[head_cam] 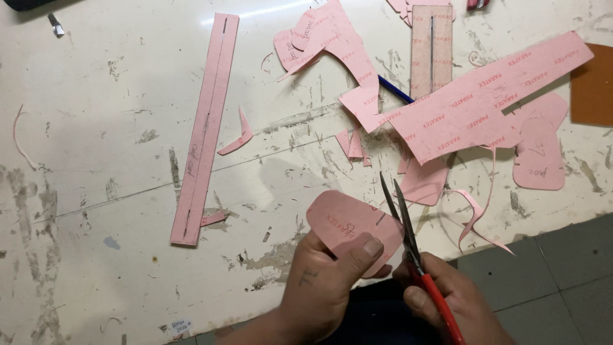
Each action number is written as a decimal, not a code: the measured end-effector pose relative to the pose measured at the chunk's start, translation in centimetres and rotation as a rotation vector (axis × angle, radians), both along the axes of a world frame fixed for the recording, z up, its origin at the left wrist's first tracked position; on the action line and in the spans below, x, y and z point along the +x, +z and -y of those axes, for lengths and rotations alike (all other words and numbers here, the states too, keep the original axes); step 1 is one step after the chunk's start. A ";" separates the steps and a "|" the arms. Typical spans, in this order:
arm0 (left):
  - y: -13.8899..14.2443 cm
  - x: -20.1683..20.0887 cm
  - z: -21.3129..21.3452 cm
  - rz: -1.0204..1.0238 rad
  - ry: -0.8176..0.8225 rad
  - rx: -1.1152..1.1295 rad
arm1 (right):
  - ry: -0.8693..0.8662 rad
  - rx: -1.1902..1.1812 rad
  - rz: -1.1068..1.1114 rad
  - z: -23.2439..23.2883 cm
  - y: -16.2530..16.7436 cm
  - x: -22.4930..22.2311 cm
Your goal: The person uses red-handled scissors to cut a pink flexible material along a marked outline. They rotate the piece to follow the curve and trim edges. After cutting, they place the scissors down and use a blue pen to mark the finished piece.
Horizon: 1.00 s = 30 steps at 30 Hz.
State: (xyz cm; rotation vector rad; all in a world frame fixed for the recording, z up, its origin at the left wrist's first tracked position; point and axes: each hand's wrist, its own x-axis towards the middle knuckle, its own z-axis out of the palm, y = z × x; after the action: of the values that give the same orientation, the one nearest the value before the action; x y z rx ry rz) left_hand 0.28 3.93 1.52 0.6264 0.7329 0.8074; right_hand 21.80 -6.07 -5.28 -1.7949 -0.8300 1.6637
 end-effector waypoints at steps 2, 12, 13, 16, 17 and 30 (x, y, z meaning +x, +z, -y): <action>-0.3 0.1 0.4 -0.001 -0.002 0.004 | 0.019 -0.009 0.009 -0.1 0.2 -0.2; 0.0 -0.1 -0.4 -0.059 -0.048 0.080 | 0.063 -0.002 0.062 -0.6 1.5 -0.3; 0.1 -0.2 -0.4 -0.061 -0.040 0.078 | 0.064 0.014 0.059 -0.6 1.5 -0.2; 0.2 -0.3 -0.8 -0.112 -0.072 0.050 | 0.148 0.098 -0.019 -0.3 1.3 0.2; 0.2 -0.4 -1.0 -0.126 -0.088 0.049 | 0.158 0.064 0.024 -0.3 1.3 0.3; 0.7 -0.8 -1.7 -0.160 -0.157 0.027 | 0.196 0.079 0.065 0.0 0.7 1.1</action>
State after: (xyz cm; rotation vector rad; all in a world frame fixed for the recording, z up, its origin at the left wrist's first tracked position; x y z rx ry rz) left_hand -0.48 5.63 2.23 0.7700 0.8085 0.6286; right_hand 22.87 -6.03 -4.59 -1.7690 -1.1154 1.6747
